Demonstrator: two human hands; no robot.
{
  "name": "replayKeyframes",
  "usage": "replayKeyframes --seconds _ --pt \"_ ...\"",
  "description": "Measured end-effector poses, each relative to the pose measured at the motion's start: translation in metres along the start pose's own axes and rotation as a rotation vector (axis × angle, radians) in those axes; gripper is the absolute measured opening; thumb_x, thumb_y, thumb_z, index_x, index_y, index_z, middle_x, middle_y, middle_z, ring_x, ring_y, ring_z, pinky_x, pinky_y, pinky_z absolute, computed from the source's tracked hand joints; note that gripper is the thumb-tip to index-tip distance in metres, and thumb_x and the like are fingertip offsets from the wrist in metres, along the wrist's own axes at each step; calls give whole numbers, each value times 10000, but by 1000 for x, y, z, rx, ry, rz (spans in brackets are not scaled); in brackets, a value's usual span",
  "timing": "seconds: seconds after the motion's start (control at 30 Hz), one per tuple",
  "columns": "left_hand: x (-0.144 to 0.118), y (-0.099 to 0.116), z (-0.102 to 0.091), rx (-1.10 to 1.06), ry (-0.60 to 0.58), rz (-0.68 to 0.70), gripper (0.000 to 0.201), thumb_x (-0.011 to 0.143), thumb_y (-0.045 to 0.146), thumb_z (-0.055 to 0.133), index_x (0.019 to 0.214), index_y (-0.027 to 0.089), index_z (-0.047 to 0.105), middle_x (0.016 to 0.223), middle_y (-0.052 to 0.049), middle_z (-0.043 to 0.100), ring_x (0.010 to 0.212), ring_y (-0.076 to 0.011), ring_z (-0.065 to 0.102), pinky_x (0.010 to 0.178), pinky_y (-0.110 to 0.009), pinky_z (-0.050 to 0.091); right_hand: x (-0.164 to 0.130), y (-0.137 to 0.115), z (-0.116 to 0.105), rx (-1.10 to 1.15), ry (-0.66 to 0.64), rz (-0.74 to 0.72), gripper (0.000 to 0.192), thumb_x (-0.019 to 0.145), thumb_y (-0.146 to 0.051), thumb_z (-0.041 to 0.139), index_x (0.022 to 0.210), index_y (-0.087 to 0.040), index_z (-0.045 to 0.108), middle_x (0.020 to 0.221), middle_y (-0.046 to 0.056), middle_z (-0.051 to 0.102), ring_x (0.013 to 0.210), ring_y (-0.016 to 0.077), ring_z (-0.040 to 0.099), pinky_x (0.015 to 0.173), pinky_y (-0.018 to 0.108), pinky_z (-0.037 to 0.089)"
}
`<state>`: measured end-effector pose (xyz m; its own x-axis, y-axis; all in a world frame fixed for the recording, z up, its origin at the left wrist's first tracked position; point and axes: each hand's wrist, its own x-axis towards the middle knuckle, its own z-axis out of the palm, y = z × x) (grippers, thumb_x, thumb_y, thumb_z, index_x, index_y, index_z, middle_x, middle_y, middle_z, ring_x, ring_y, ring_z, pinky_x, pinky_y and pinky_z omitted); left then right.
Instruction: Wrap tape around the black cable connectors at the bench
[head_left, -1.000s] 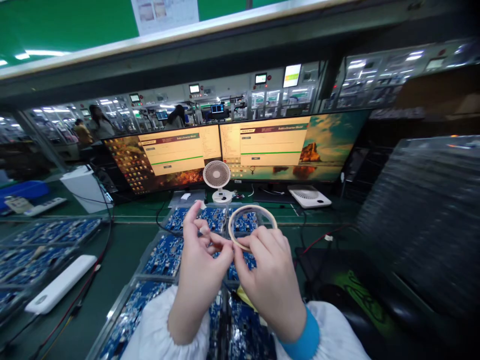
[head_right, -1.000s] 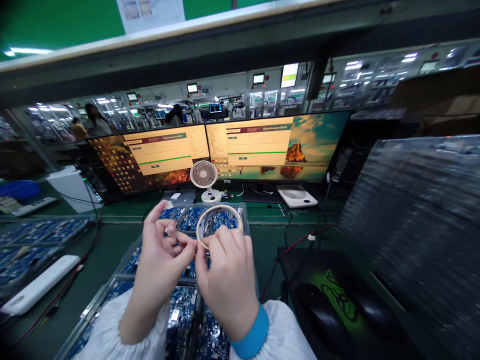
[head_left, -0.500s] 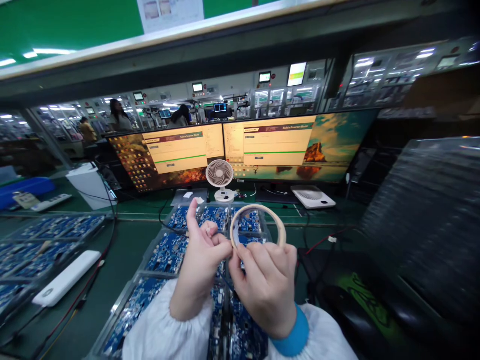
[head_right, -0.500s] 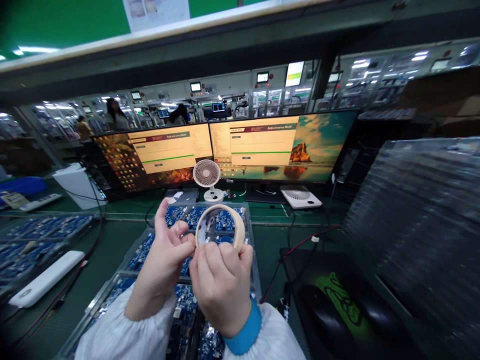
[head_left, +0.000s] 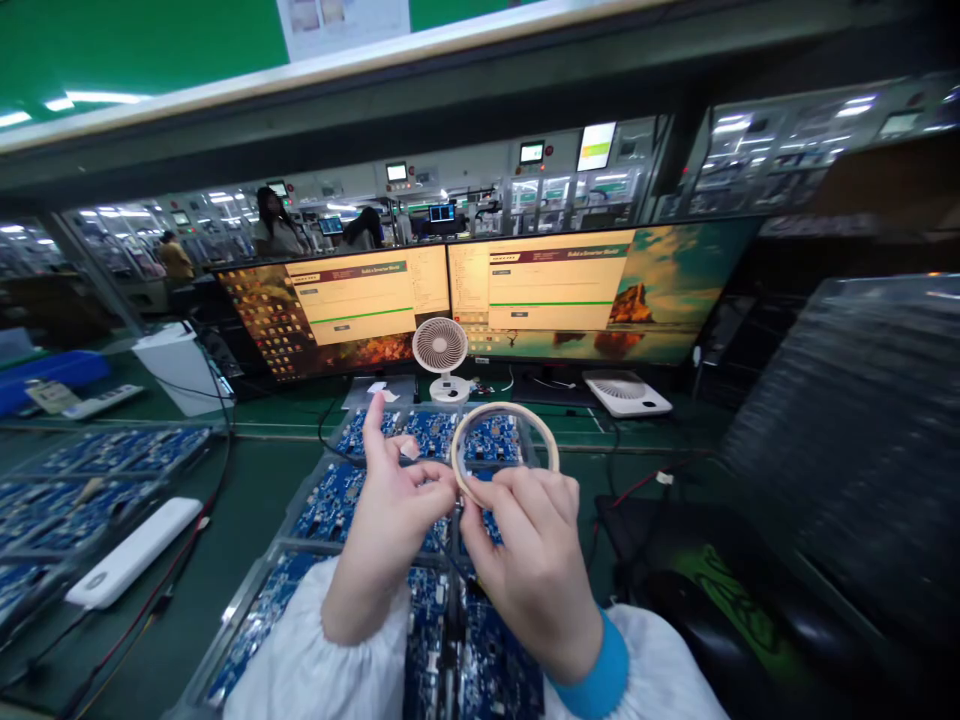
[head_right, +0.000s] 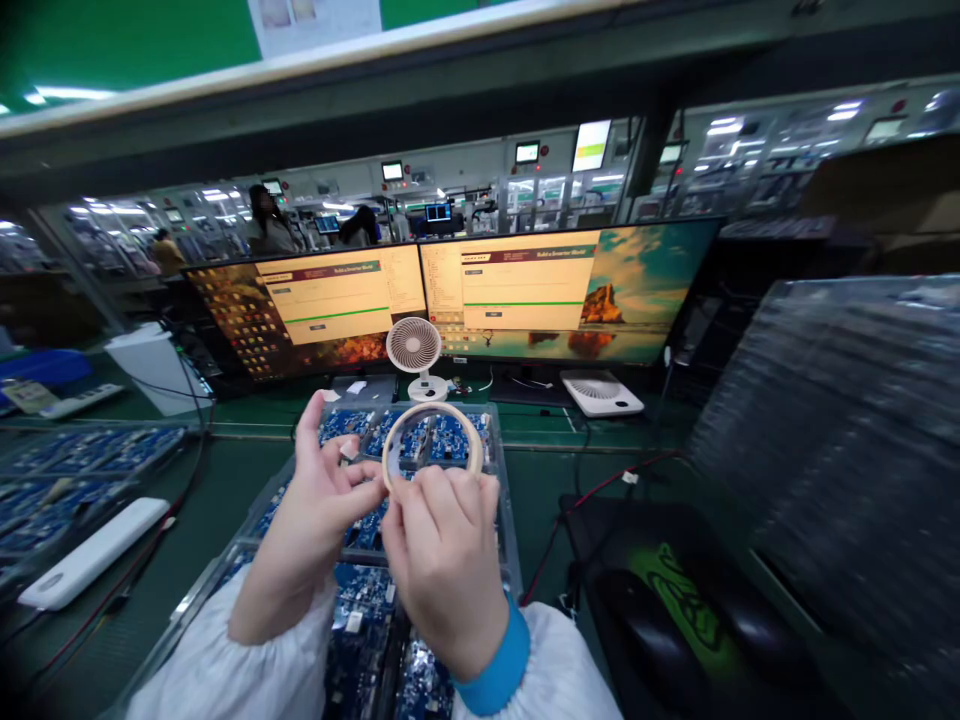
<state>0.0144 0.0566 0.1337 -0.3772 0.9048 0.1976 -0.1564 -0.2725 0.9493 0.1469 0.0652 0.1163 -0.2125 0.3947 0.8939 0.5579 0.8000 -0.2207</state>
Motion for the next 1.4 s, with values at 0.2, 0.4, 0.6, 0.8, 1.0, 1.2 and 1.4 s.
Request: replayKeyframes --seconds 0.2,0.4,0.6,0.8,1.0,1.2,1.4 --pt "5 5 -10 0 69 55 930 662 105 743 1410 341 243 999 25 381 711 -92 663 688 -254 568 13 7 -17 128 39 105 107 828 -71 611 768 -159 608 705 38 582 723 199 494 688 344 398" --pt "-5 14 -10 21 48 68 676 774 112 664 1343 334 374 1165 -34 465 789 -116 694 716 -248 570 14 26 -14 252 -107 251 283 799 -157 671 604 -212 474 589 -13 522 650 183 458 596 301 363" --pt "-13 25 -9 -81 -191 21 494 864 157 565 1316 266 396 994 -49 653 423 -63 565 374 -191 502 15 30 -19 423 -190 377 377 906 -243 544 538 -221 466 527 -29 463 572 160 462 537 278 368" --pt "-15 26 -5 -188 -268 -54 325 909 236 520 1225 194 457 793 -37 697 393 -69 516 333 -153 458 17 34 -18 595 -339 530 222 923 -296 514 763 -215 645 717 8 632 665 177 574 564 278 424" --pt "-16 24 -5 -278 -305 -134 190 926 298 498 1053 171 558 745 -42 709 373 -56 482 317 -135 433 16 30 -18 751 -329 539 220 924 -281 505 775 -214 652 775 13 643 705 175 591 626 289 459" --pt "-16 26 -4 -269 -263 -191 225 918 309 507 994 133 624 651 -36 694 338 -47 437 300 -124 402 15 21 -21 756 -373 487 246 931 -265 507 746 -212 662 751 12 638 744 181 591 677 301 455" --pt "-17 28 -2 -224 -238 -192 254 898 348 530 1002 141 633 613 -27 683 334 -54 413 293 -132 390 16 17 -25 753 -389 472 199 928 -245 516 803 -222 669 781 6 649 772 177 599 710 297 451"
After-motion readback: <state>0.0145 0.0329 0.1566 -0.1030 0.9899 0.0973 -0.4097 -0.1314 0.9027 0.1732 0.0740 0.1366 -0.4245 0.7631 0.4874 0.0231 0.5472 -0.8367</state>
